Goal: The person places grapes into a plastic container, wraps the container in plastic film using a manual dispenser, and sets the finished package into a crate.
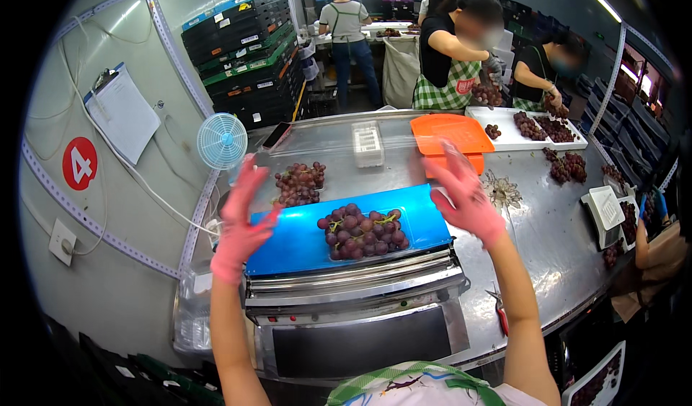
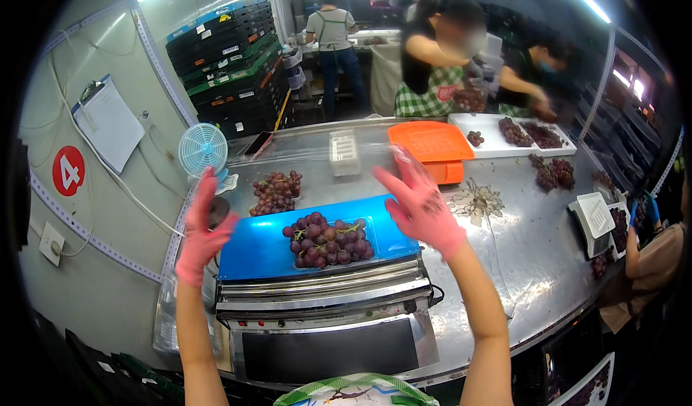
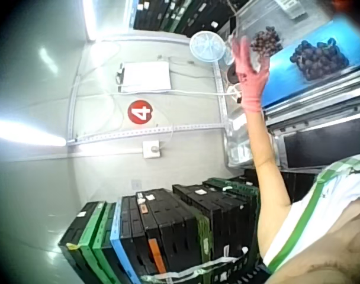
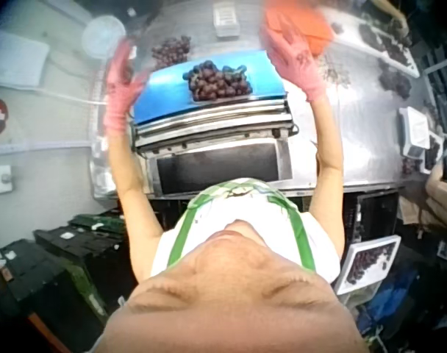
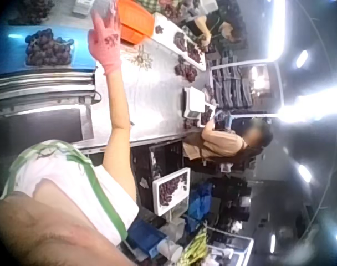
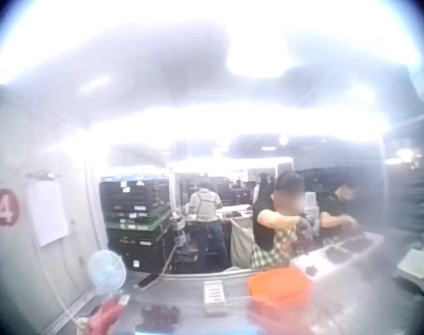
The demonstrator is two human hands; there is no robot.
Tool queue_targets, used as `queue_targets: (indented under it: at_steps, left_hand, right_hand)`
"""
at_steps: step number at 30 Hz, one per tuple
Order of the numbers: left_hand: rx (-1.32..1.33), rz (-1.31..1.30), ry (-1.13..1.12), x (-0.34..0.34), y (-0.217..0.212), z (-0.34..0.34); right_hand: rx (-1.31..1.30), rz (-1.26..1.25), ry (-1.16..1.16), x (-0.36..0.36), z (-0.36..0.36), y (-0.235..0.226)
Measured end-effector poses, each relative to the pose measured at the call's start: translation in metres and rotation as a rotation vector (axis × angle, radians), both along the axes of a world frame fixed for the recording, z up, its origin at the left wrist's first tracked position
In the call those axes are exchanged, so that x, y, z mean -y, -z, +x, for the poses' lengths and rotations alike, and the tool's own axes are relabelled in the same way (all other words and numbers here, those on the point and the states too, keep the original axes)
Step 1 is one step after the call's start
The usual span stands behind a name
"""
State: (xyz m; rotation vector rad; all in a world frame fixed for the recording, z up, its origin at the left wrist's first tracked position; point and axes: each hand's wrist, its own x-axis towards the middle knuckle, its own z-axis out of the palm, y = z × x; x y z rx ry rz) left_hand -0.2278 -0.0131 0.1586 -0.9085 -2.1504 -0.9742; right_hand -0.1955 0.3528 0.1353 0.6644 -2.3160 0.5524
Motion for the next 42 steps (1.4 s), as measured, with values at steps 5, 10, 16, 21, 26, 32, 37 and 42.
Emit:
queue_targets:
  at_steps: [5, 10, 16, 21, 26, 32, 37, 42]
  left_hand:
    - [0.113, -0.459, -0.138, 0.000, 0.074, -0.076]
    - [0.617, -0.501, 0.004, -0.002, 0.156, -0.089]
    - [0.384, -0.523, -0.178, -0.025, 0.172, -0.041]
    - [0.990, 0.022, 0.007, -0.021, 0.196, -0.054]
    - [1.533, 0.565, 0.340, -0.019, 0.165, -0.045]
    - [1.704, 0.803, 0.528, -0.008, 0.151, -0.042]
    - [1.628, 0.778, 0.376, -0.029, 0.139, -0.031]
    - [1.525, 0.618, 0.224, -0.020, 0.117, 0.023]
  right_hand:
    - [0.079, 0.416, 0.048, -0.010, -0.100, 0.069]
    - [0.432, 0.425, -0.023, -0.025, -0.098, 0.129]
    - [0.537, 0.244, 0.176, 0.006, -0.048, 0.156]
    - [0.995, -0.435, 0.006, 0.003, -0.054, 0.159]
    - [1.402, -1.148, -0.522, -0.021, -0.060, 0.164]
    - [1.538, -0.969, -0.126, 0.002, -0.062, 0.135]
    - [1.122, -0.426, -0.069, 0.010, -0.073, 0.147]
    - [1.059, -0.378, -0.121, 0.032, -0.012, 0.100]
